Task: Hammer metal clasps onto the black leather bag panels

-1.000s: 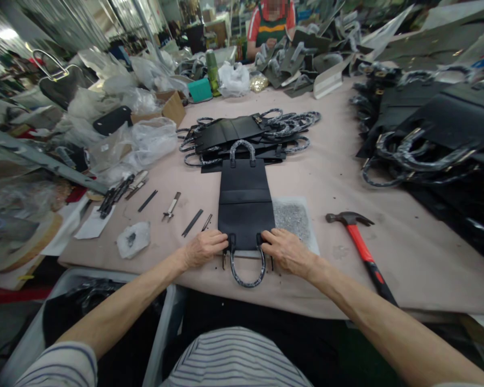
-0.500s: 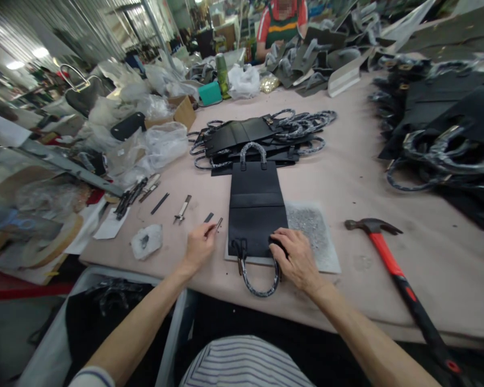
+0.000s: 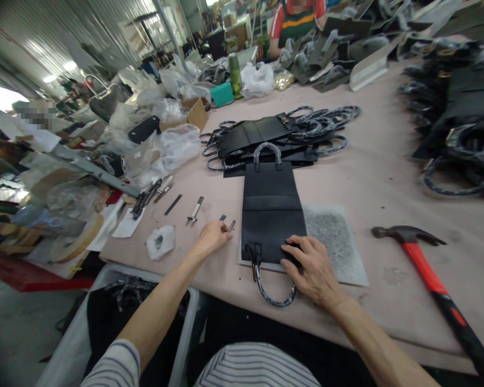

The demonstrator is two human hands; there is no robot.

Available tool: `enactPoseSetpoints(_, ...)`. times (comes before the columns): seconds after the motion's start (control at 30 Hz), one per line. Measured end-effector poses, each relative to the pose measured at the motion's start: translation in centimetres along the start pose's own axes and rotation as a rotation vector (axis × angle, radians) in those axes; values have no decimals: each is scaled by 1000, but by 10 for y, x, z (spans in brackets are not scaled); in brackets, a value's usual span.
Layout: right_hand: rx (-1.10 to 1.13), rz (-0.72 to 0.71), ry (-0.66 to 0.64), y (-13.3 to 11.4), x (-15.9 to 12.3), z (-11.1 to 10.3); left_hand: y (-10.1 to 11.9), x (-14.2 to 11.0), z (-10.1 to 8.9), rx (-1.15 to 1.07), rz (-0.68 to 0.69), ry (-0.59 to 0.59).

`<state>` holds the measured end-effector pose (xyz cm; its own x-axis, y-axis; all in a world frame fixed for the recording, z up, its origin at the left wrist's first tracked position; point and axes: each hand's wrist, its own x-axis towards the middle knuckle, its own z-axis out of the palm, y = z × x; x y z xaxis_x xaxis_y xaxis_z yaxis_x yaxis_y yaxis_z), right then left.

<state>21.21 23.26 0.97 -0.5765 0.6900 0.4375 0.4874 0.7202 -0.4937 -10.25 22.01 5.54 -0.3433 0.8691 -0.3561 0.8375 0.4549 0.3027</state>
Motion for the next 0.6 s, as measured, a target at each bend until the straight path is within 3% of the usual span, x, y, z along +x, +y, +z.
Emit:
enactPoseSetpoints(0.17, 15, -5, 18, 1, 0, 3, -21, 7, -21, 60, -60, 172)
enactPoseSetpoints(0.33, 25, -2, -3, 3, 1, 2, -33, 16, -27, 190, -72, -33)
enactPoseSetpoints(0.5, 56, 3, -61, -2, 2, -7, -28, 25, -23, 216, -28, -99)
enactPoseSetpoints(0.6, 9, -30, -128, -13, 3, -11, -37, 27, -23, 119, 9, -107)
